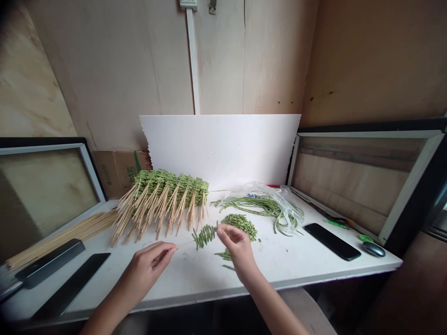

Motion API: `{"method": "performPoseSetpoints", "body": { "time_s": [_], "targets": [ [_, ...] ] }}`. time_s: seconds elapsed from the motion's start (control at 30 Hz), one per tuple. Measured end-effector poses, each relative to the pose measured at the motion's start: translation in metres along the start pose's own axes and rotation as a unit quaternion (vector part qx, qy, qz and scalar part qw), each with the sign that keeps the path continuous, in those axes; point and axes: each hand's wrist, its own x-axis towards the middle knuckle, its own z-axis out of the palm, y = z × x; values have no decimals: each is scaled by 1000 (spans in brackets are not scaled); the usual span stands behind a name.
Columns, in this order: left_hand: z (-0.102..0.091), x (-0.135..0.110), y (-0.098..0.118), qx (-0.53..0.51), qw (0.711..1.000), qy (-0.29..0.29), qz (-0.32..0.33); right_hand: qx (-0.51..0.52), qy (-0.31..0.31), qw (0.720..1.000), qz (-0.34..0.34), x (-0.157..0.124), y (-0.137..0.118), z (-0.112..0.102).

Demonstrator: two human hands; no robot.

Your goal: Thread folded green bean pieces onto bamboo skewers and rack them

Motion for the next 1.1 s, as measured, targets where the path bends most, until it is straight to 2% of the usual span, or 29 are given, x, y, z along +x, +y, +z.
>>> {"method": "performPoseSetpoints", "body": {
  "time_s": [0.2,0.3,0.37,0.43,0.53,0.63,0.73,0.83,1.0,1.1],
  "targets": [
    [0,2,0,-12,1000,3,-16,-18,-10,1000,2,-4,-4,6],
    [-3,2,-5,-2,999,22,-36,-71,-40,997,4,4,-14,-5],
    [-5,2,-9,8,998,38,-42,-144,-78,986,-8,12,-18,-19],
    [-7,3,-13,15,998,48,-43,-248,-113,962,-23,20,-17,-36],
    [-8,3,-17,21,998,49,-44,-389,-153,908,-37,26,-9,-59],
    [-8,4,-19,24,998,39,-49,-459,-202,865,-6,26,2,-71],
    [-6,4,-19,28,998,25,-59,-478,-230,848,16,23,8,-69],
    [-6,4,-17,33,997,17,-64,-497,-220,839,14,21,9,-62],
    [-6,4,-15,32,998,20,-58,-549,-214,808,18,19,7,-55],
    [-7,5,-15,29,998,26,-52,-549,-208,810,11,19,6,-55]
  ]
}}
